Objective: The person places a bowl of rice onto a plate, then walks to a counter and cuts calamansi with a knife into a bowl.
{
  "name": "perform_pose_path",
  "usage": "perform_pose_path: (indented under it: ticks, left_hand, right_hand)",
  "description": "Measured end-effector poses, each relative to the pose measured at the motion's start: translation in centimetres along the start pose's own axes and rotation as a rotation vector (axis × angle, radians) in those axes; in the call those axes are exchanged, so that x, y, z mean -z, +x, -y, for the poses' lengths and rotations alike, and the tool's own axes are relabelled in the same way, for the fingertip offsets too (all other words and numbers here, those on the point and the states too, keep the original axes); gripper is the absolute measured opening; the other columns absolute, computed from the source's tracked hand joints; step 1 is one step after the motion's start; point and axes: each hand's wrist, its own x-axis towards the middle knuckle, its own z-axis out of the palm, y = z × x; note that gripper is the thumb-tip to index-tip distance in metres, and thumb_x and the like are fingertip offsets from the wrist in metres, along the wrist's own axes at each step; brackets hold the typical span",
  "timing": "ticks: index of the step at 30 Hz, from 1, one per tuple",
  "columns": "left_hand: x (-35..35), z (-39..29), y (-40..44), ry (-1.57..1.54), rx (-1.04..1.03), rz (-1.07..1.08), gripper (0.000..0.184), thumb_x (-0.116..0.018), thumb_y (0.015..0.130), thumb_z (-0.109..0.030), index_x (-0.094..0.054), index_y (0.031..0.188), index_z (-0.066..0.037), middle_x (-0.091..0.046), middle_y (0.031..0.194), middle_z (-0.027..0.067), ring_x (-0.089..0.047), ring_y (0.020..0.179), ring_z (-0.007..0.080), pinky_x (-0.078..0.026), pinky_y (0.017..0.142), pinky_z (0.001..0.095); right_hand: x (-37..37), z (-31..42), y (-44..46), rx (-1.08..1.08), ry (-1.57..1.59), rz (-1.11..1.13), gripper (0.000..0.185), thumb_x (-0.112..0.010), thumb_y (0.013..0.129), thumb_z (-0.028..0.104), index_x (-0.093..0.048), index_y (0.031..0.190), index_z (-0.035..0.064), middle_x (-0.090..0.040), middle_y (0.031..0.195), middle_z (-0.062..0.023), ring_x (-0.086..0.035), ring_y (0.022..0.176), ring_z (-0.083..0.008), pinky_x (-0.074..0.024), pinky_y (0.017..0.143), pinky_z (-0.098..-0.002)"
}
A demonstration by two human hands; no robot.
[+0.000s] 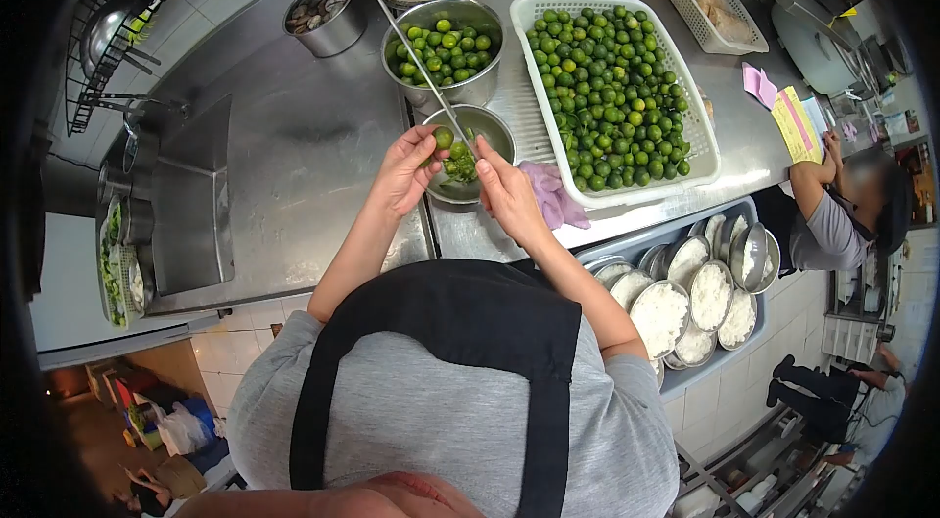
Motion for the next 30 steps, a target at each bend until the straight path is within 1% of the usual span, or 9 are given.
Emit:
perform_pose_path:
  ticks: [2,5,7,10,16,23,27,29,30]
  left_hand:
    - [-0.2,0.7,-0.1,0.001,0.004,0.007,0.018,-0.058,0.086,-0.013,-0.055,0.101,-0.005,-0.061,0.089,0.0034,-0.06,0.076,0.01,-0.049,0.061,0.0172]
    - [-0.5,1.3,-0.3,-0.004,0.014,0.032,0.02,-0.059,0.085,-0.012,-0.055,0.104,-0.005,-0.062,0.09,0.0033,-0.06,0.077,0.0095,-0.05,0.063,0.0179]
    - [-0.8,1.4,-0.5,-0.048,-0.015,0.057,0.022,-0.061,0.083,-0.009,-0.054,0.104,-0.006,-0.061,0.094,0.0032,-0.061,0.079,0.011,-0.053,0.067,0.0203]
    - [-0.3,1.8,-0.6,-0.078,-0.006,0.06,0.022,-0.06,0.083,-0.008,-0.055,0.104,-0.006,-0.062,0.094,0.0037,-0.061,0.079,0.0106,-0.054,0.068,0.0207]
    - [0.7,-0.2,-1.3,-0.213,-0.06,0.027,0.016,-0.059,0.084,-0.007,-0.057,0.1,-0.006,-0.062,0.095,0.0043,-0.061,0.082,0.0118,-0.054,0.068,0.0217]
    - [-0.3,0.2,-1.6,-0.09,-0.133,-0.006,0.013,-0.057,0.083,-0.002,-0.056,0.096,-0.007,-0.06,0.094,0.0032,-0.06,0.085,0.012,-0.054,0.071,0.0237]
    - [-1.3,0.5,-1.3,0.032,-0.145,-0.01,0.013,-0.057,0.083,-0.002,-0.052,0.093,-0.01,-0.056,0.094,0.0007,-0.056,0.088,0.0127,-0.051,0.076,0.0276]
    - [-1.0,0.3,0.1,-0.07,-0.158,0.017,0.012,-0.055,0.084,-0.004,-0.052,0.093,-0.01,-0.055,0.094,-0.0001,-0.054,0.086,0.0124,-0.047,0.076,0.0272]
    - [-2.0,-0.7,0.9,-0.012,-0.217,-0.079,0.015,-0.052,0.085,-0.009,-0.052,0.099,-0.011,-0.054,0.095,-0.0001,-0.051,0.085,0.0112,-0.043,0.076,0.0265]
  right_hand:
    - [-0.1,0.5,-0.2,-0.043,0.032,0.012,0.05,-0.045,0.092,0.032,-0.036,0.134,0.0067,-0.048,0.056,-0.0046,-0.047,0.048,-0.0114,-0.0394,0.048,-0.0275]
    - [-0.4,1.6,-0.3,0.095,-0.039,0.016,0.053,-0.047,0.09,0.036,-0.035,0.132,0.0057,-0.053,0.058,-0.0084,-0.053,0.049,-0.0192,-0.0413,0.05,-0.0318]
    - [-0.4,1.4,-0.2,0.226,-0.151,0.004,0.055,-0.049,0.088,0.038,-0.034,0.13,0.0059,-0.057,0.062,-0.0158,-0.058,0.055,-0.0321,-0.0422,0.053,-0.0377]
    - [-0.1,2.0,-0.7,0.211,-0.286,0.01,0.055,-0.05,0.087,0.036,-0.033,0.13,0.0067,-0.057,0.065,-0.0212,-0.058,0.062,-0.04,-0.042,0.056,-0.0419]
    - [0.8,-0.9,-2.0,0.175,-0.414,-0.017,0.06,-0.052,0.086,0.037,-0.029,0.132,0.0061,-0.054,0.059,-0.0227,-0.057,0.057,-0.0392,-0.041,0.054,-0.0436]
    - [0.3,-1.3,-1.5,0.217,-0.426,-0.075,0.059,-0.05,0.087,0.039,-0.029,0.132,0.0059,-0.054,0.059,-0.0233,-0.057,0.056,-0.0402,-0.0403,0.052,-0.0451]
    - [0.0,-0.7,-0.4,0.133,-0.313,-0.06,0.053,-0.047,0.088,0.04,-0.04,0.125,0.0034,-0.056,0.061,-0.024,-0.058,0.059,-0.0404,-0.0413,0.053,-0.0443]
    - [-0.1,-0.7,-0.1,0.139,-0.247,-0.066,0.05,-0.047,0.088,0.04,-0.044,0.122,0.0025,-0.057,0.064,-0.0238,-0.058,0.061,-0.0405,-0.0417,0.054,-0.0439]
    - [-0.1,-0.6,0.0,0.124,-0.189,-0.05,0.048,-0.047,0.089,0.04,-0.047,0.119,0.0018,-0.057,0.064,-0.0216,-0.059,0.059,-0.0377,-0.0422,0.054,-0.0423]
